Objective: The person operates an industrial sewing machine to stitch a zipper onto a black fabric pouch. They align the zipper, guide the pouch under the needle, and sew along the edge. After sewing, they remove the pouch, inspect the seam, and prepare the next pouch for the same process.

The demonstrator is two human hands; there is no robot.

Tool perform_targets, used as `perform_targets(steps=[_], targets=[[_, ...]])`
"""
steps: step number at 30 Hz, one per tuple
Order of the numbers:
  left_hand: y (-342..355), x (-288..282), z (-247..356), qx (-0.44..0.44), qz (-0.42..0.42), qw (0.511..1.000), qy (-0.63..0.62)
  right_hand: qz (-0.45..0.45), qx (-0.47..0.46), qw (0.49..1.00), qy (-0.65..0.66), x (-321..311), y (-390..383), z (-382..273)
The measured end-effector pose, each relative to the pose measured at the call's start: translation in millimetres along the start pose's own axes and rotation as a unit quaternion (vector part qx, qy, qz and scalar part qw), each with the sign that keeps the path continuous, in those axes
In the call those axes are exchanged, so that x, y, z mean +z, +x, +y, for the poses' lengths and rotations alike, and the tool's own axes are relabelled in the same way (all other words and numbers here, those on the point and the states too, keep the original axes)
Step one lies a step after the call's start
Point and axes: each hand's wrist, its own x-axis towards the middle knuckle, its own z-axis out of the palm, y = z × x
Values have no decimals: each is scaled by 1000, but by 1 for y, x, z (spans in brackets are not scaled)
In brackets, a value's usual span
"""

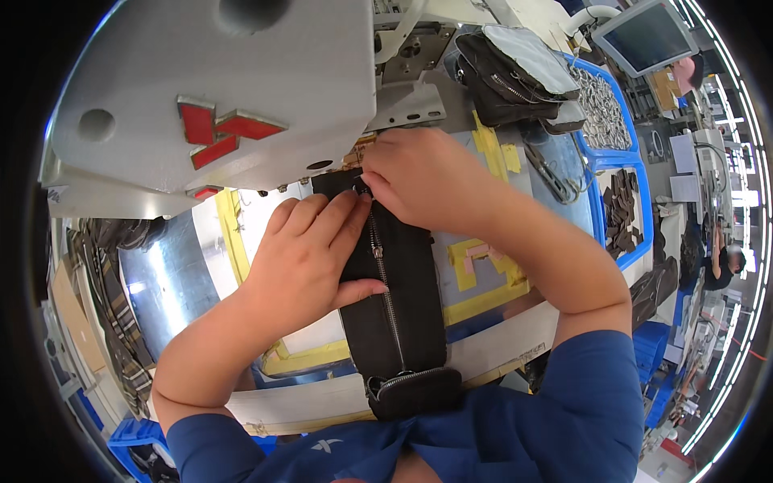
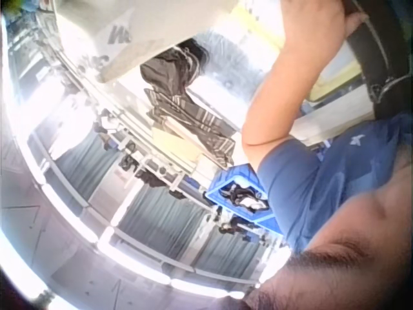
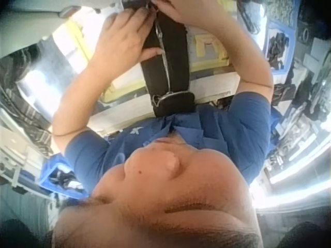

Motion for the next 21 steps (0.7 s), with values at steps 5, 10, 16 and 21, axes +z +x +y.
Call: perform_targets(steps=[5, 10, 16, 21], targets=[[2, -3, -1, -17, -18, 1000, 10, 10, -16, 999, -27, 0, 14, -1], [5, -5, -3, -36, -30, 999, -23, -4, 29, 999, -18, -4, 16, -6], [6, -4, -7, -42, -8, 996, -79, 7, -13, 999, -38, -1, -16, -9], [7, -3, -8, -56, 7, 990, -132, 69, -56, 994, -63, 9, -24, -8]])
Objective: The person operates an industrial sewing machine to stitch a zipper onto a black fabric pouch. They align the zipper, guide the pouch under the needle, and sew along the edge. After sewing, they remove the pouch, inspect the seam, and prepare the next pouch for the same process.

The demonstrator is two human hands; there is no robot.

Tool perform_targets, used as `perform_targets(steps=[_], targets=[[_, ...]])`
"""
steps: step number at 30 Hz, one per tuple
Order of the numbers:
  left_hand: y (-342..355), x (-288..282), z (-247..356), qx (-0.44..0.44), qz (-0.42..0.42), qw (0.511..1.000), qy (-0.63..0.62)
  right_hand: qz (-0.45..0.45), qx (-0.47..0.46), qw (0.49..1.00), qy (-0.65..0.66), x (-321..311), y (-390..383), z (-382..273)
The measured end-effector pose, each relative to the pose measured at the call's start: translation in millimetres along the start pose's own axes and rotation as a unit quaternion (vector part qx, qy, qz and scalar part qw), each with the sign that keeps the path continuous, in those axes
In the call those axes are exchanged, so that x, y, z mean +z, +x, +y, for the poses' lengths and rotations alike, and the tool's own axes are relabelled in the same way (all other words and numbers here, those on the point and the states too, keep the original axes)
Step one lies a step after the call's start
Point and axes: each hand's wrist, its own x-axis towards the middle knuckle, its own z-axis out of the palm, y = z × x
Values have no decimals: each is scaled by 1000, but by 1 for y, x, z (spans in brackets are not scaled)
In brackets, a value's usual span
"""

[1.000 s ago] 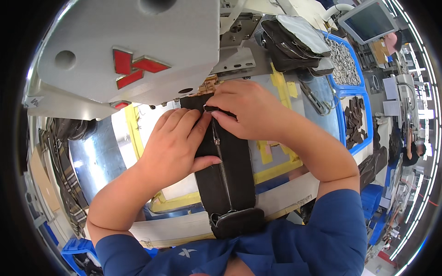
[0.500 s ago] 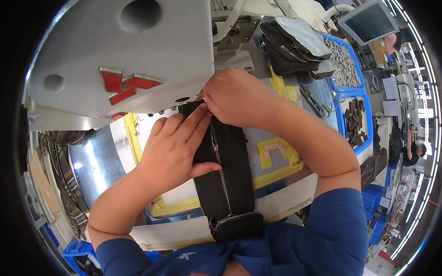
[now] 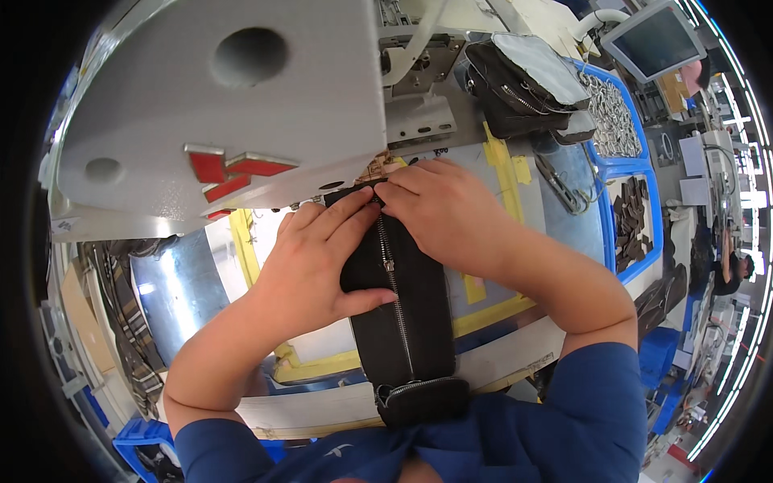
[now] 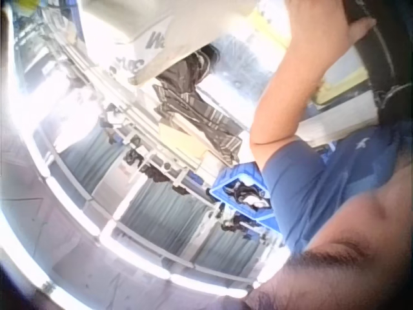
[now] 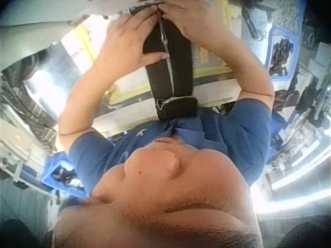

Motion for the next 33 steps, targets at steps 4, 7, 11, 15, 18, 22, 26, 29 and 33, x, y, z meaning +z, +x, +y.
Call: perform_targets(steps=[4, 7, 11, 15, 18, 22, 26, 29, 33], targets=[[-1, 3, 2, -6, -2, 1000, 15, -29, -12, 999, -27, -1, 0, 2], [-1, 4, -1, 5, 8, 1000, 14, -45, -8, 998, -50, -3, 1, 2], [2, 0, -4, -2, 14, 999, -29, -58, 5, 997, -56, -3, 3, 0], [4, -5, -4, -12, -5, 999, -30, -18, -4, 999, -43, 2, 1, 0], [7, -4, -3, -7, -3, 1000, -14, -5, -13, 998, -62, 6, -1, 4], [8, -11, -5, -34, -3, 999, -3, -16, 15, 998, -60, 11, 9, -5], [5, -24, -8, -69, -6, 998, 4, 0, 14, 997, -80, 26, 29, -15], [2, -21, -9, -66, -8, 997, 26, 15, -4, 995, -100, 33, 28, -12], [3, -18, -11, -42, 8, 998, 40, 1, -2, 996, -88, 30, 29, -11]])
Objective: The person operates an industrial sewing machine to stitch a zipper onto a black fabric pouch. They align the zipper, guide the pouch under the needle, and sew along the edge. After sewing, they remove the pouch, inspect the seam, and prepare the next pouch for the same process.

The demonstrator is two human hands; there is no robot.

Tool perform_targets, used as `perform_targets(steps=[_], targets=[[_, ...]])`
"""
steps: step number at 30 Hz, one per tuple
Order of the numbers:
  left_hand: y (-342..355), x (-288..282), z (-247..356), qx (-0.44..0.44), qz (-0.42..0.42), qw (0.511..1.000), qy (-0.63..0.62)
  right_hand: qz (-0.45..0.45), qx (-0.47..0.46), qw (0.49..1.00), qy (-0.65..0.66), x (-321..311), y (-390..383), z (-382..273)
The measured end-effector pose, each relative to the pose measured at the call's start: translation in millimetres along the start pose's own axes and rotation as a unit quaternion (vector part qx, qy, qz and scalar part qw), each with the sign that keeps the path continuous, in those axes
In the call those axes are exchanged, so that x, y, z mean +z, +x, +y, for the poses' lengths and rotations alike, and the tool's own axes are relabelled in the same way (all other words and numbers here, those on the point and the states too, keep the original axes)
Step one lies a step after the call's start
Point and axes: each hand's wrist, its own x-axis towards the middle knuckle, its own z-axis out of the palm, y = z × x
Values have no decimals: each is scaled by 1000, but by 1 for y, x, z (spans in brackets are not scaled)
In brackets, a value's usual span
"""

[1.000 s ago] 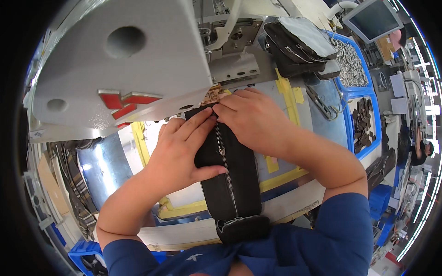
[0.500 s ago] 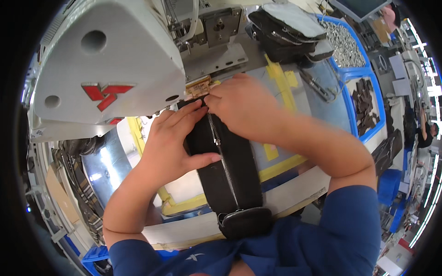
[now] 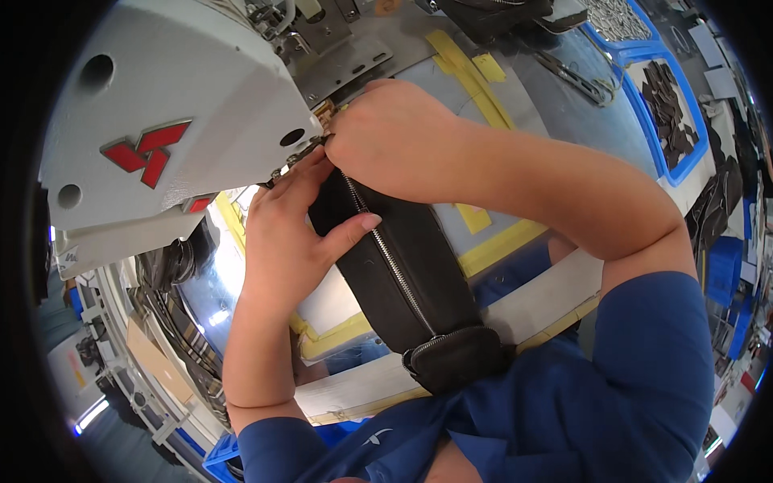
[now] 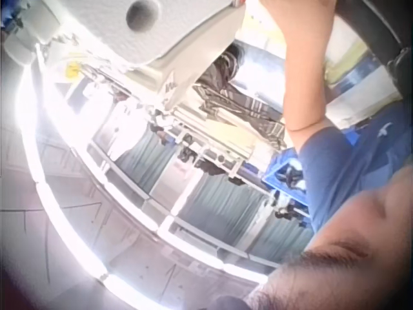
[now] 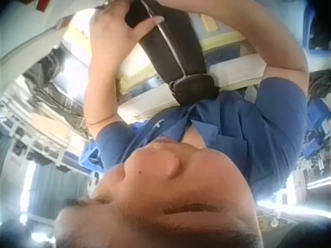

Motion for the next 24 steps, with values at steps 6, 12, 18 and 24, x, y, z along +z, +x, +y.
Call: perform_targets(steps=[6, 12, 18, 24], targets=[[0, -1, 1, -37, -26, 998, -30, -25, -14, 1000, 4, -7, 0, 4], [-2, -3, 4, -31, -16, 999, 40, -24, -30, 999, 33, -10, -3, 0], [-5, -4, 6, -34, -39, 997, 62, -49, -53, 996, 61, -17, -6, 2], [-11, 11, 15, 17, -7, 993, 114, -70, -57, 996, 3, -22, -19, -8]])
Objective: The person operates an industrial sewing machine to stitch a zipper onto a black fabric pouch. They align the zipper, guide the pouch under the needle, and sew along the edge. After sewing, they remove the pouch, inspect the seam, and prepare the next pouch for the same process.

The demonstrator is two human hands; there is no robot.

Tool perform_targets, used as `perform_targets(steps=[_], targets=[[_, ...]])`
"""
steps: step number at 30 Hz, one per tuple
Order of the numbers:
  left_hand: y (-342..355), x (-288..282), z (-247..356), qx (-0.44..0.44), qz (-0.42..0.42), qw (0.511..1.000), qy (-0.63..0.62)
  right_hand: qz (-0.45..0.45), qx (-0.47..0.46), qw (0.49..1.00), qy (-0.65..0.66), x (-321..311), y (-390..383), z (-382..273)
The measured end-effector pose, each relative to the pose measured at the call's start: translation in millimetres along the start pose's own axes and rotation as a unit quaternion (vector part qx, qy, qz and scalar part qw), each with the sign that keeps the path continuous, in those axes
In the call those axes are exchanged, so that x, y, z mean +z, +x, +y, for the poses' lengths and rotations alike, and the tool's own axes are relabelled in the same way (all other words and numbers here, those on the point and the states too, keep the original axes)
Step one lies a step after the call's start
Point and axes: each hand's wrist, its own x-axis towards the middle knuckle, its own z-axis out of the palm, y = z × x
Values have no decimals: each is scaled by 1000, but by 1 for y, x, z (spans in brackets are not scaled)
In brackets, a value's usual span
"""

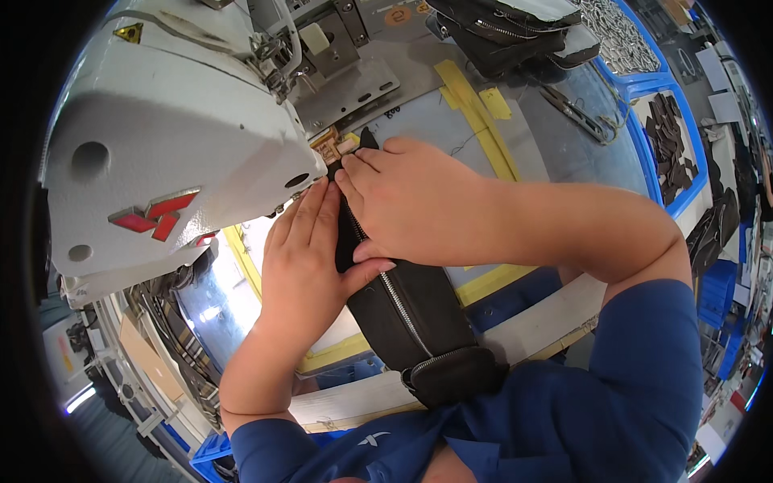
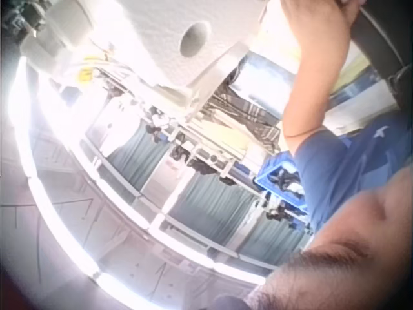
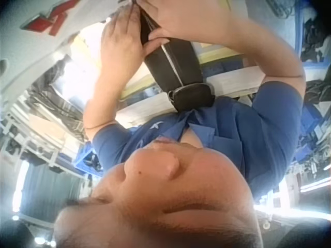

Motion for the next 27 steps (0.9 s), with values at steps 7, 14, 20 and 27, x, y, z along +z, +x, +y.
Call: perform_targets(steps=[7, 14, 20, 27], targets=[[-3, 2, 7, -24, -26, 999, -15, -17, -14, 999, -42, -2, -3, -5], [-5, 3, 8, -35, -50, 998, 1, -12, 5, 999, -36, -2, -3, -9], [-9, -3, 14, -28, -99, 995, 4, -19, 33, 999, -28, -3, -6, -14], [-12, 6, 13, -26, -87, 996, 17, -28, 60, 998, -22, 3, -9, -22]])
